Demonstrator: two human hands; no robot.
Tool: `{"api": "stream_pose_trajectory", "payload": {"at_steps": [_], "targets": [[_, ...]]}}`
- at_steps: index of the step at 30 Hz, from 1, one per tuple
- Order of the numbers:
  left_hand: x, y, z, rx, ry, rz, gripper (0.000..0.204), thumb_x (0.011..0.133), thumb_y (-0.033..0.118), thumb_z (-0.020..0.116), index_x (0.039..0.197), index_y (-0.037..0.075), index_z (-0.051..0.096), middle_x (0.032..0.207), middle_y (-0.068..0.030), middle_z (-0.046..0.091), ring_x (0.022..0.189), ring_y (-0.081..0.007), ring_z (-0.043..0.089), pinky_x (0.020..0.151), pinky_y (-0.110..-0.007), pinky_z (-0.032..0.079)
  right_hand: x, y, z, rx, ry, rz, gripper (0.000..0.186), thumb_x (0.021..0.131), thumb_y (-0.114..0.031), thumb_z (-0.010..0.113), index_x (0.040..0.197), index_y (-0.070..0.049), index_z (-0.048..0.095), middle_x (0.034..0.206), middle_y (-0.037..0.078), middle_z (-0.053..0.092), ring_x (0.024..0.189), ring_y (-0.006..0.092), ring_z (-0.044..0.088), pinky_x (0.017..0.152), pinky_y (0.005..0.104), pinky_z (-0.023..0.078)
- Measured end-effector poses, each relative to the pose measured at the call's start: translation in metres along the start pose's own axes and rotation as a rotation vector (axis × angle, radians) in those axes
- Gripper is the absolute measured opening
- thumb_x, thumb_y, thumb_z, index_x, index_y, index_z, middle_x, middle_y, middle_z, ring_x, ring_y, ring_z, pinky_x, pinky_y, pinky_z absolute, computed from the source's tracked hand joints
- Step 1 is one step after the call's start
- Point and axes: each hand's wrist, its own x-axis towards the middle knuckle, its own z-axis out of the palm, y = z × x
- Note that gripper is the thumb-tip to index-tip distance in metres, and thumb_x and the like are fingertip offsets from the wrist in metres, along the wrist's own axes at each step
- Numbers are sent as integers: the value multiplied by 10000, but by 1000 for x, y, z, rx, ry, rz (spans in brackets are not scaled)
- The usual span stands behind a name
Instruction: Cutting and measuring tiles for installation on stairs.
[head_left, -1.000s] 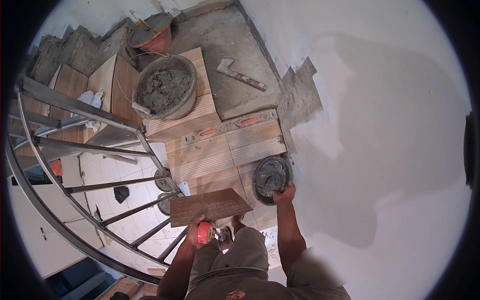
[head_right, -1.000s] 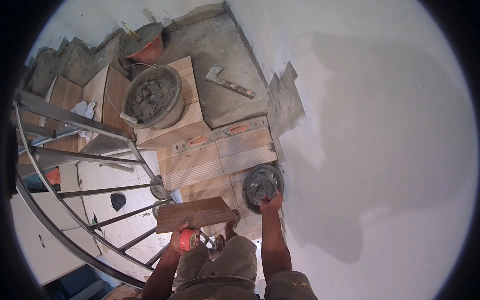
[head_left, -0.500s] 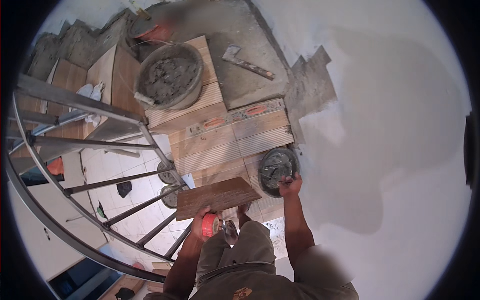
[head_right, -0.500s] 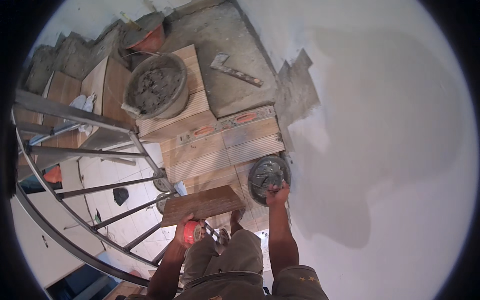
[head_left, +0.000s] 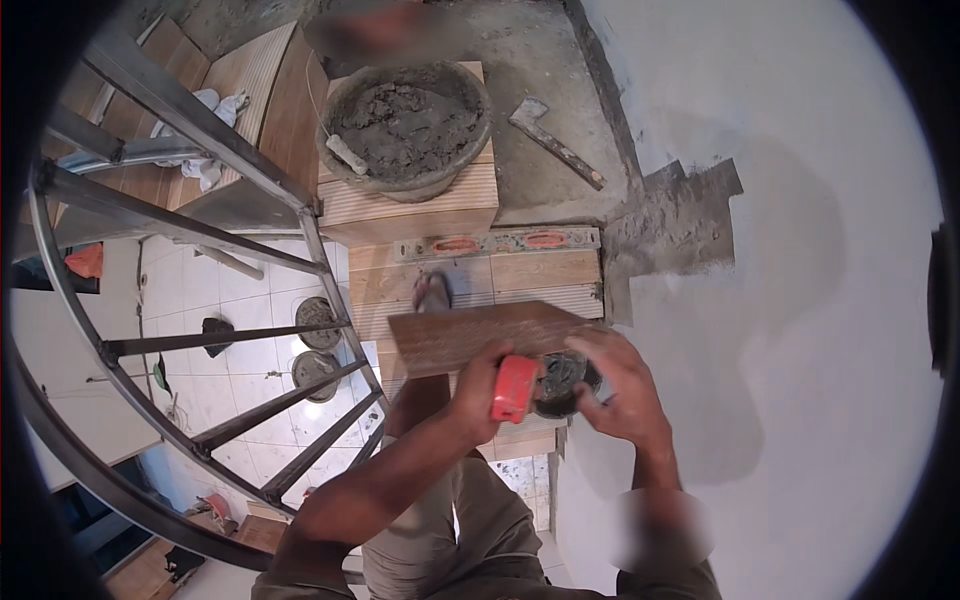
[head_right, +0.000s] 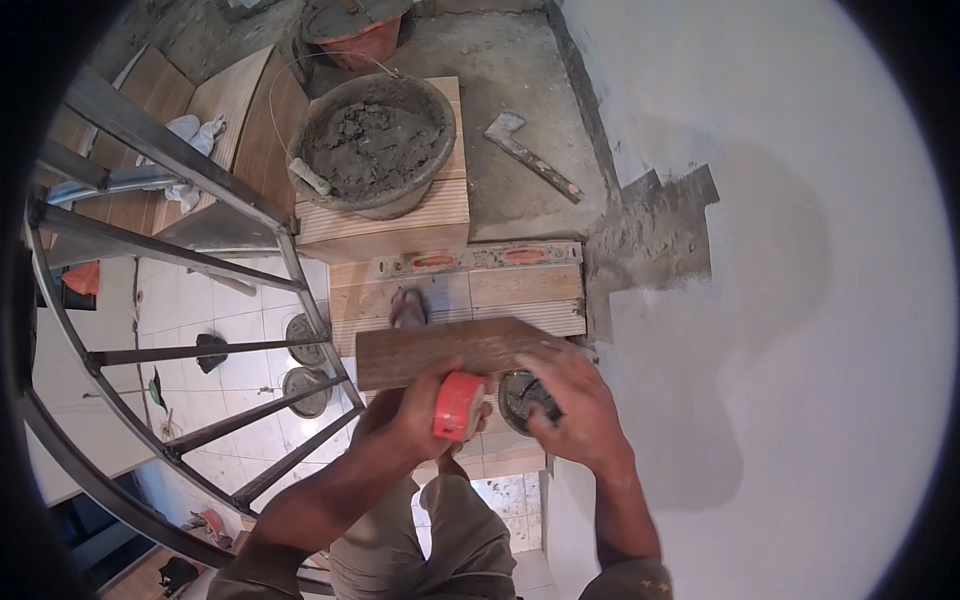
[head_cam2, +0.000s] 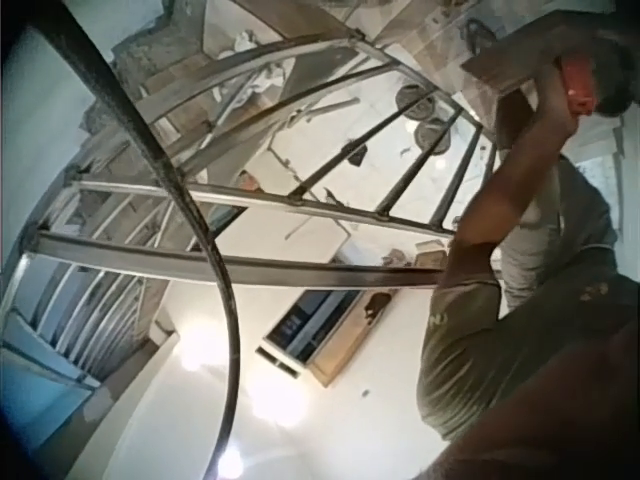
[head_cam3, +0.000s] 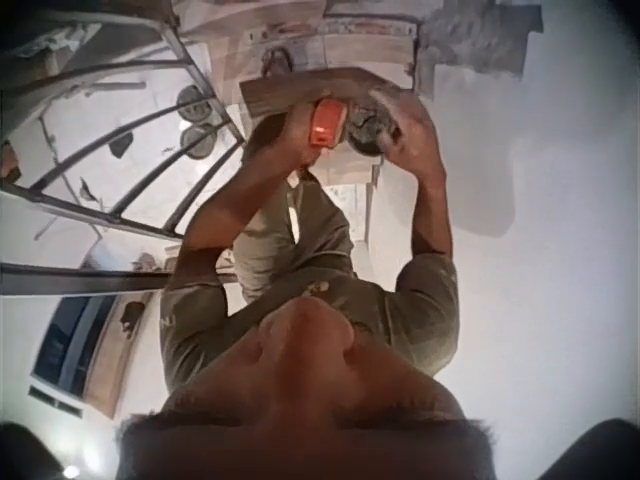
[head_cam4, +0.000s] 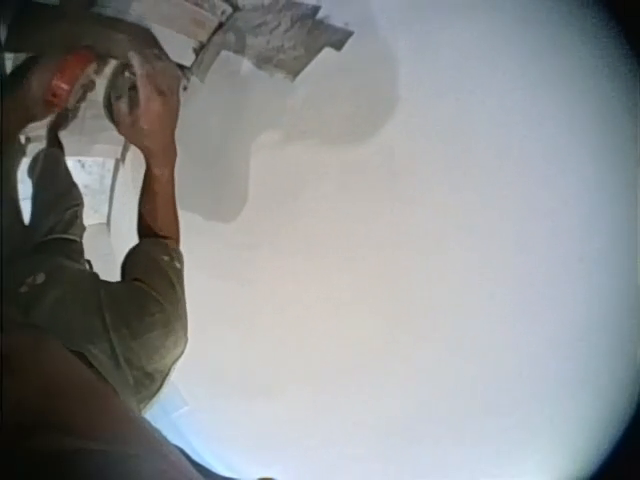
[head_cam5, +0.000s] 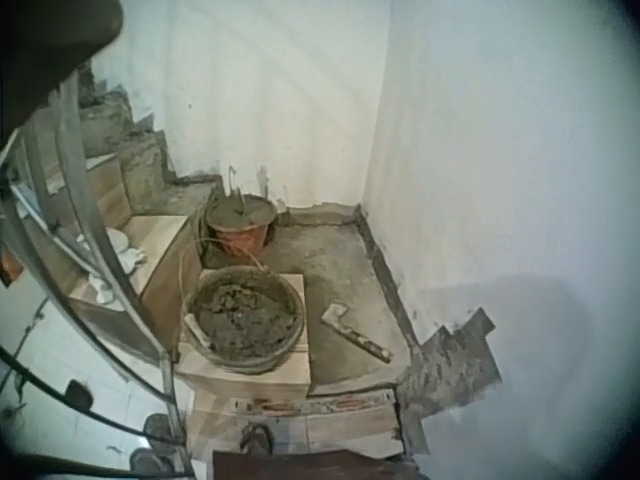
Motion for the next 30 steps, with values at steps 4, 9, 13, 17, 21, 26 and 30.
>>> {"api": "stream_pose_trajectory", "payload": {"at_steps": [4, 9, 13, 17, 21, 26, 30], "targets": [[48, 9, 46, 138, 89, -44, 457, 975, 466, 504, 1098, 50, 649, 914, -76, 727, 689, -229, 679, 603, -377, 549, 54, 38, 20, -535, -376, -71, 596, 759, -159, 720, 1331, -91, 567, 1365, 170, 586, 1261, 372, 559, 1046, 483, 466], [110, 43, 50, 187, 39, -93, 478, 985, 481, 502, 1066, 40, 664, 881, -92, 713, 665, -210, 666, 607, -364, 549, 125, 86, 16, -613, -549, -19, 415, 784, -215, 715, 1193, -159, 670, 1192, 88, 698, 1130, 300, 653, 879, 480, 544], [127, 51, 37, 442, 175, -25, 575, 966, 557, 567, 980, -4, 692, 823, -106, 694, 650, -173, 639, 612, -302, 531, 160, 130, 25, -696, -518, -11, 341, 808, -154, 675, 1148, -166, 708, 1133, 67, 721, 1067, 284, 682, 847, 456, 558], [129, 94, 3, 1104, -30, -221, 503, 976, 503, 601, 1022, 13, 708, 825, -64, 681, 666, -145, 608, 632, -288, 506, 178, 177, 22, -727, -468, -83, 338, 815, -122, 660, 1148, -158, 708, 1152, 82, 713, 1061, 304, 681, 868, 450, 558], [157, 120, -104, 1280, 79, -176, 384, 968, 398, 639, 1101, 43, 701, 855, -28, 672, 756, -141, 621, 706, -276, 496, 212, 193, 36, -773, -526, -61, 350, 814, -127, 670, 1162, -149, 697, 1155, 91, 707, 1078, 315, 671, 887, 455, 554], [209, 122, -178, 890, 316, 261, 773, 889, 340, 737, 1522, 48, 404, 814, -36, 639, 658, -94, 561, 643, -263, 461, 246, 218, 42, -804, -561, -22, 333, 827, -113, 643, 1154, -145, 699, 1133, 90, 708, 1072, 322, 670, 882, 462, 550], [226, 135, -144, 958, 132, 233, 978, 905, 296, 744, 1628, 62, 127, 866, -35, 641, 746, -104, 579, 724, -271, 470, 256, 235, 36, -826, -568, 1, 327, 845, -82, 601, 1145, -153, 712, 1085, 108, 720, 1047, 320, 682, 867, 467, 543]]}}
